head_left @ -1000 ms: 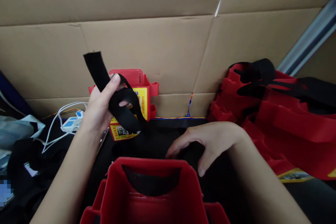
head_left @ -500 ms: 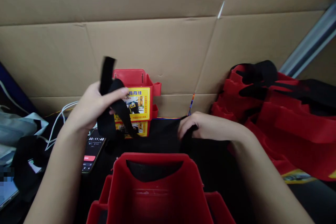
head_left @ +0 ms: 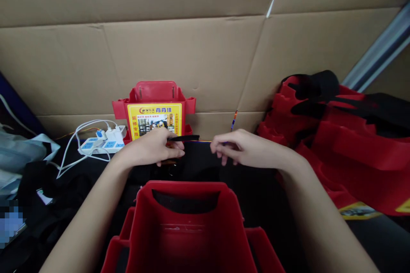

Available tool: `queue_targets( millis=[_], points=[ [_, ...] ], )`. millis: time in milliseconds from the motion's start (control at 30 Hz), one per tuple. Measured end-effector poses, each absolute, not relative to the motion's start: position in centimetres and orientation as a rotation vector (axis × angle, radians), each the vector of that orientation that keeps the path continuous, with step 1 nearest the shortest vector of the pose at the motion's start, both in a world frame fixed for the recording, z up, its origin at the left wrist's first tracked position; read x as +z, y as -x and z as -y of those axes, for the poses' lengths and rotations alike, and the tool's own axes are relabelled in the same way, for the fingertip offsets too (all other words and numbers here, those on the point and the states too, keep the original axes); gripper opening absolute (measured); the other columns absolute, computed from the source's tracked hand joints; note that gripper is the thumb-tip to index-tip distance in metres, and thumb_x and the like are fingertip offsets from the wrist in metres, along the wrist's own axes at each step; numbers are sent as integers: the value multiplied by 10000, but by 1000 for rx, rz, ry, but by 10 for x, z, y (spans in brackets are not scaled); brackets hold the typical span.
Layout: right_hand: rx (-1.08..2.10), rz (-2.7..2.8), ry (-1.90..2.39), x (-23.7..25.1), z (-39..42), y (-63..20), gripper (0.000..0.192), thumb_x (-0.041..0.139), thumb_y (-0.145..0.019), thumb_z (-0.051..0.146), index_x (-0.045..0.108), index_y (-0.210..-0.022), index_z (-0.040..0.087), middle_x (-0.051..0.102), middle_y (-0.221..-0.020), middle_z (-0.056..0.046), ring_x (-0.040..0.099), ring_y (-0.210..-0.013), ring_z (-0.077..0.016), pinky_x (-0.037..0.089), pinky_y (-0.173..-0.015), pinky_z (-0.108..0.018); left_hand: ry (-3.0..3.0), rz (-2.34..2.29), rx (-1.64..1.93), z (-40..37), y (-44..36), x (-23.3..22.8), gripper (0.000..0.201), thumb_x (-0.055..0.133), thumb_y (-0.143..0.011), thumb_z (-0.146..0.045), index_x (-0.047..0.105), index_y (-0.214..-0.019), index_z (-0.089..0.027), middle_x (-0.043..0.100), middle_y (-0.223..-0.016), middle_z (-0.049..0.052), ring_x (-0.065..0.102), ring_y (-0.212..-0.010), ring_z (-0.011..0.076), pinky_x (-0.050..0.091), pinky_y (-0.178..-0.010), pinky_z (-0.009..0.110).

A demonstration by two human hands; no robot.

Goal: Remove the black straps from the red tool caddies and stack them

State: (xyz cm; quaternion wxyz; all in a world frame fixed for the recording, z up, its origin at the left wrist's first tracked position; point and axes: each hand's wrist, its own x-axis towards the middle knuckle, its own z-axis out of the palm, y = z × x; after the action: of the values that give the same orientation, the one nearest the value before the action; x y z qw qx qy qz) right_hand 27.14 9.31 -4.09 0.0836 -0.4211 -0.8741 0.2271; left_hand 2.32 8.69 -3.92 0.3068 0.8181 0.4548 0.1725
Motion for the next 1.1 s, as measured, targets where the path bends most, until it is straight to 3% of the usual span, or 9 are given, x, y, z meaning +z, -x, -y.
queue_targets(
  millis=[100, 233, 333, 400, 467, 567, 800, 967, 1100],
  points=[
    [1215, 2488, 1694, -53, -98, -263, 261, 346, -878, 289, 491, -1073, 194, 609, -850, -53, 606, -526, -113, 440, -396, -203, -2088, -1157, 359, -90, -28, -46, 363, 577, -709, -372, 620, -961, -114, 663, -869, 77, 588, -617, 147, 438, -419, 205],
    [1384, 2340, 2014, -70, -109, -251, 418, 232, -904, 399, 477, -1088, 115, 625, -797, -104, 576, -409, -115, 423, -335, -211, -2059, -1088, 335, -99, -28, -56, 451, 587, -704, -435, 602, -1009, -104, 657, -890, 98, 587, -616, 139, 434, -428, 195],
    [1546, 2410, 1907, -79, -116, -247, 412, 355, -858, 413, 531, -1024, 80, 635, -766, -100, 593, -436, -124, 439, -350, -204, -2072, -1056, 335, -104, -25, -60, 458, 584, -712, -450, 597, -1015, -107, 658, -854, 91, 553, -527, 104, 438, -453, 210],
    [1735, 2495, 1676, -83, -121, -249, 343, 508, -759, 298, 542, -1045, 111, 644, -835, -72, 618, -497, -118, 462, -391, -189, -2098, -1041, 311, -106, -25, -60, 420, 564, -738, -432, 604, -994, -101, 645, -722, 61, 533, -492, 94, 441, -482, 221],
    [1800, 2549, 1490, -85, -123, -252, 441, 568, -644, 168, 535, -1083, 140, 641, -886, -47, 632, -554, -115, 482, -439, -186, -2120, -1039, 291, -107, -28, -61, 396, 515, -778, -427, 605, -963, -88, 596, -588, 30, 529, -489, 101, 434, -496, 223],
    [1484, 2537, 1464, -82, -124, -253, 367, 537, -622, 120, 578, -987, 120, 641, -855, -52, 635, -634, -133, 474, -467, -180, -2131, -1001, 343, -108, -36, -65, 396, 454, -809, -447, 589, -917, -91, 580, -609, 27, 522, -510, 100, 415, -495, 217],
    [507, 2317, 1270, -73, -117, -244, 149, 532, -722, 218, 600, -846, 170, 668, -797, -38, 613, -722, -154, 467, -636, -257, -2394, -990, 787, -104, -61, -74, 303, 618, -695, -401, 553, -849, -148, 564, -739, 6, 503, -666, 134, 378, -599, 254],
    [565, 2205, 1115, -65, -107, -240, 109, 564, -711, 238, 521, -793, 182, 651, -751, -17, 616, -713, -143, 467, -650, -247, -2461, -1097, 881, -104, -61, -72, 100, 561, -704, -192, 468, -732, -168, 562, -750, 9, 512, -679, 144, 373, -617, 263],
    [295, 2217, 1224, -52, -98, -247, 53, 537, -721, 216, 495, -710, 186, 587, -611, 15, 550, -553, -104, 417, -546, -210, -2423, -1057, 755, -106, -48, -67, 143, 523, -676, -129, 392, -653, -181, 552, -674, -19, 542, -671, 143, 376, -610, 255]
  ],
)
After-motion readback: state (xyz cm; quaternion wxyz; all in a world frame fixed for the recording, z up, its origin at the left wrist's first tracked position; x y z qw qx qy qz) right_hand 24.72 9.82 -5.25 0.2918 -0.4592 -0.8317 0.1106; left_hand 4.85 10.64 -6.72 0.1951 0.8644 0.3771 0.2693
